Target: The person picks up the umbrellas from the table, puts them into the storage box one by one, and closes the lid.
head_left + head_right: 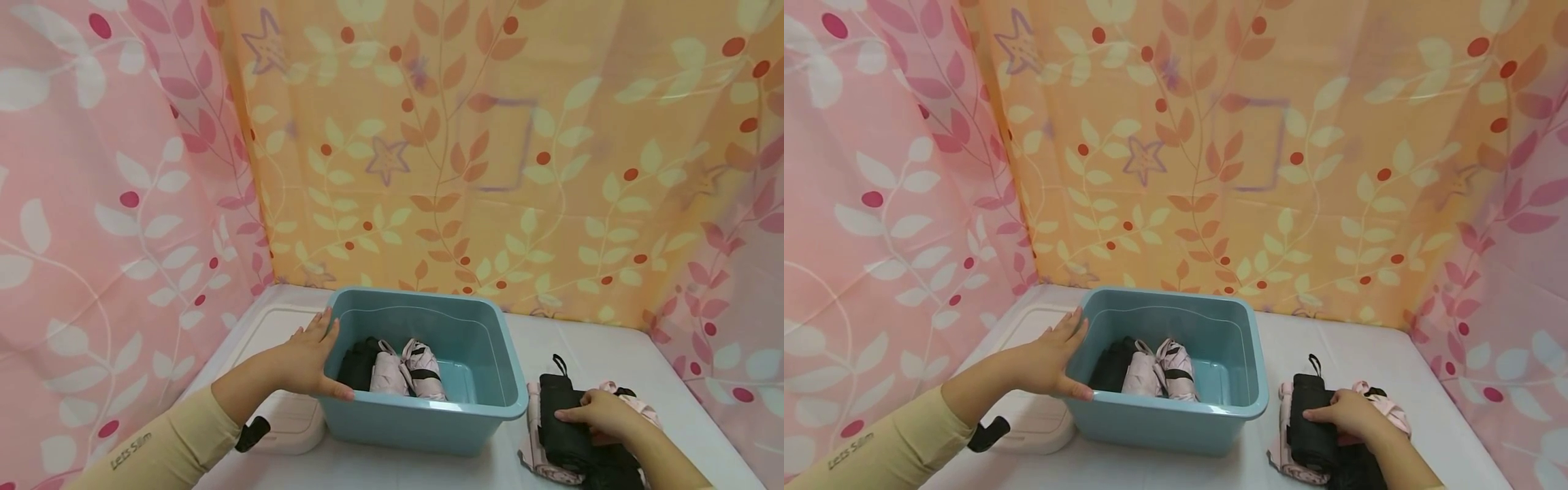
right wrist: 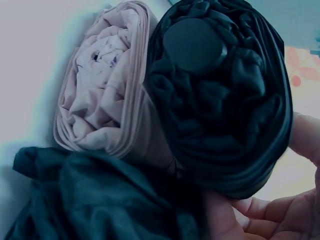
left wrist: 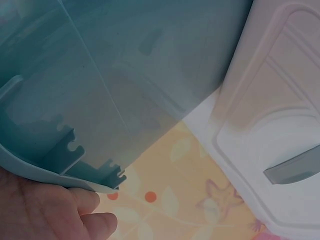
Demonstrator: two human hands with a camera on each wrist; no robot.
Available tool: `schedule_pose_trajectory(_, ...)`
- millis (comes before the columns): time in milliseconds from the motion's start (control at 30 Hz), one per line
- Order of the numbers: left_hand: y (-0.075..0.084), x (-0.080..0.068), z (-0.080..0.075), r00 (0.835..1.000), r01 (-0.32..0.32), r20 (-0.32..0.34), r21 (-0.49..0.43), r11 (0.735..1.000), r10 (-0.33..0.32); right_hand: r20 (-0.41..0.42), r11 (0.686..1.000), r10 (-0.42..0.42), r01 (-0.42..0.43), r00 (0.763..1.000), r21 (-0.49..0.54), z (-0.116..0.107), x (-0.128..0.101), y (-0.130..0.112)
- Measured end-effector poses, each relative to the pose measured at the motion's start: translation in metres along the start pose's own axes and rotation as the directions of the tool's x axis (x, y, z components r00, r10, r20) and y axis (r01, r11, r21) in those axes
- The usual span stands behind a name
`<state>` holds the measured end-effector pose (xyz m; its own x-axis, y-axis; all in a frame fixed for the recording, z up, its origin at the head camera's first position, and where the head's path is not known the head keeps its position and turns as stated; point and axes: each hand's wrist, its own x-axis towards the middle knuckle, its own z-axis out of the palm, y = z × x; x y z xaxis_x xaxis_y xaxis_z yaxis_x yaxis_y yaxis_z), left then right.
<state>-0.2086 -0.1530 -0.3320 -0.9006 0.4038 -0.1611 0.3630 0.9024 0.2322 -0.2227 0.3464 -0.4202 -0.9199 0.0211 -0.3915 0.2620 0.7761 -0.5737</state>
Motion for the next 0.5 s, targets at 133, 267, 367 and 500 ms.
schedule_pose_trajectory(133, 0.0, 0.0, 0.0, 1.0, 0.002, 0.0, -0.002, 1.0, -0.002, 0.041, 0.997, 0.007, -0.011, 0.999, 0.077, 0.003, 0.003, -0.001)
schedule_pose_trajectory(267, 0.0, -0.001, 0.0, 1.0, -0.001, 0.0, 0.004, 1.0, 0.001, 0.076, 0.984, 0.0, -0.014, 0.997, 0.177, 0.008, 0.006, -0.004)
schedule_pose_trajectory(367, 0.001, -0.001, -0.001, 1.0, -0.004, 0.001, 0.007, 1.0, 0.004, 0.073, 0.974, -0.015, -0.001, 0.997, 0.225, 0.01, 0.006, -0.007)
schedule_pose_trajectory(500, 0.001, -0.001, -0.001, 1.0, -0.008, -0.001, 0.006, 1.0, 0.008, 0.053, 0.967, -0.051, 0.036, 0.997, 0.251, 0.01, 0.005, -0.011)
